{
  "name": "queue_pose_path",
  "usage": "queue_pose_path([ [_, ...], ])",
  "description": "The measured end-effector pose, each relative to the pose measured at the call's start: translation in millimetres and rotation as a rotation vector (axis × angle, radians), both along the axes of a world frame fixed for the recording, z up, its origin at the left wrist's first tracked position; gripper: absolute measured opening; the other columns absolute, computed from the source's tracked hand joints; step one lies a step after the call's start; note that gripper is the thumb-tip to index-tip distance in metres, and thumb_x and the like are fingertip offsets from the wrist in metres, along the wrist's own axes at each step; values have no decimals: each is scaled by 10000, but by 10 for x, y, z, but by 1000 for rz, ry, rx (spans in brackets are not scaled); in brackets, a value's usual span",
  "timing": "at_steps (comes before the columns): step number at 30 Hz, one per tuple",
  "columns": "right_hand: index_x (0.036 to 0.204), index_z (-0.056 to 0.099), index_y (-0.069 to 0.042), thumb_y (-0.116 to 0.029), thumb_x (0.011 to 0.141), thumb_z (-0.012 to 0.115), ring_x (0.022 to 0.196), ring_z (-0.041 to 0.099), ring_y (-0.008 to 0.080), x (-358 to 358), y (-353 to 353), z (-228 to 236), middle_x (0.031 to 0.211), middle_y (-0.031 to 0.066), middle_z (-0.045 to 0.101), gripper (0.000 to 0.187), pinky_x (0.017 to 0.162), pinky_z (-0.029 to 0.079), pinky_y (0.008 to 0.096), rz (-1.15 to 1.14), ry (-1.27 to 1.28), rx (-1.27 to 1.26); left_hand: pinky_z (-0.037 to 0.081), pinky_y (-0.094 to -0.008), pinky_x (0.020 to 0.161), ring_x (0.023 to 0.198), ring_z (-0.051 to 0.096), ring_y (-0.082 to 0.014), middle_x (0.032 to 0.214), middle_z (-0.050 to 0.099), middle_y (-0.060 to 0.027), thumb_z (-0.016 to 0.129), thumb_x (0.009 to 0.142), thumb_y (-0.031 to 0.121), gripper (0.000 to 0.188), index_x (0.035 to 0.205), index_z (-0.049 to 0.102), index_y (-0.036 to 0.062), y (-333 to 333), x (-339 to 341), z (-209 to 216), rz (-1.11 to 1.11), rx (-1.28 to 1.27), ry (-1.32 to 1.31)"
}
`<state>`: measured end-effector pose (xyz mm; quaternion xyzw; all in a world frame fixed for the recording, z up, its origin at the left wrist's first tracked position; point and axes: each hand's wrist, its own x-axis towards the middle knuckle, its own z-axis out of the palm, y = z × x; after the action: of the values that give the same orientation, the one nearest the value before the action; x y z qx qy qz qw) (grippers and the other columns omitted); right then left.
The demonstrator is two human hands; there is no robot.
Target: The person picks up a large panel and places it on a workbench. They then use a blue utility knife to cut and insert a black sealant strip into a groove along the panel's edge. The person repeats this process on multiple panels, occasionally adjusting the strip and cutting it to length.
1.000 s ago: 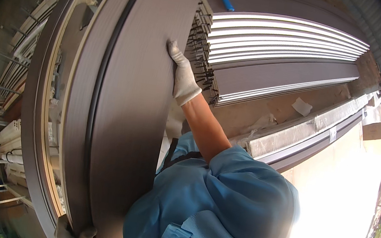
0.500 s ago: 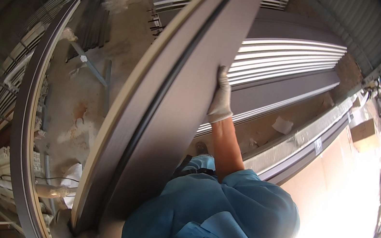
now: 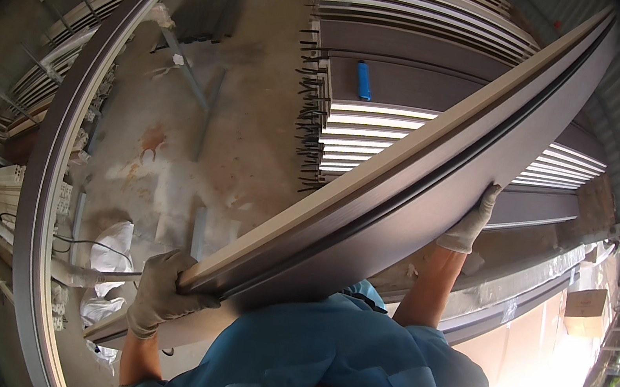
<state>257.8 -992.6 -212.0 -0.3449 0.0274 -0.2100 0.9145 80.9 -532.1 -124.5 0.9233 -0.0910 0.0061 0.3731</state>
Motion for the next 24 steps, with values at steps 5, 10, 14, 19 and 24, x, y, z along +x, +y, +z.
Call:
queue_pose_path([
  [5,1405,517,-86,-502,932,647,1197,614,258,-165,-59,150,1320,94,618,644,1034,533,406,-62,-38,-31,454,-378,560,578,601,-301,667,615,-129,960,489,457,614,798,660,20,159,229,-80,-121,30,-108],
  [10,1400,512,-71,-510,943,620,1207,613,259,-372,-9,300,1336,101,613,643,1048,530,400,-157,-81,-116,439,-365,570,595,607,-276,682,627,-102,983,415,415,590,748,656,55,311,194,-99,-117,-19,-61],
  [14,1385,518,-55,-526,913,644,1207,626,261,-565,31,374,1317,121,625,679,1036,550,385,-216,-138,-168,428,-360,557,568,586,-266,657,604,-89,986,422,414,586,741,652,53,389,144,-118,-145,-12,-135],
  [19,1362,532,-52,-447,950,623,1191,638,226,-787,-76,424,1313,119,630,579,1015,573,389,-398,-226,-186,407,-359,526,537,554,-255,624,559,-74,978,434,445,603,726,628,50,459,97,-100,-226,-81,-142],
  [24,1272,634,-33,-429,969,607,1116,674,236,-822,-402,502,1230,139,680,500,978,590,398,-191,-417,-129,405,-378,500,523,536,-250,608,525,-63,952,489,450,576,772,641,55,388,49,-62,-330,-104,-216],
])
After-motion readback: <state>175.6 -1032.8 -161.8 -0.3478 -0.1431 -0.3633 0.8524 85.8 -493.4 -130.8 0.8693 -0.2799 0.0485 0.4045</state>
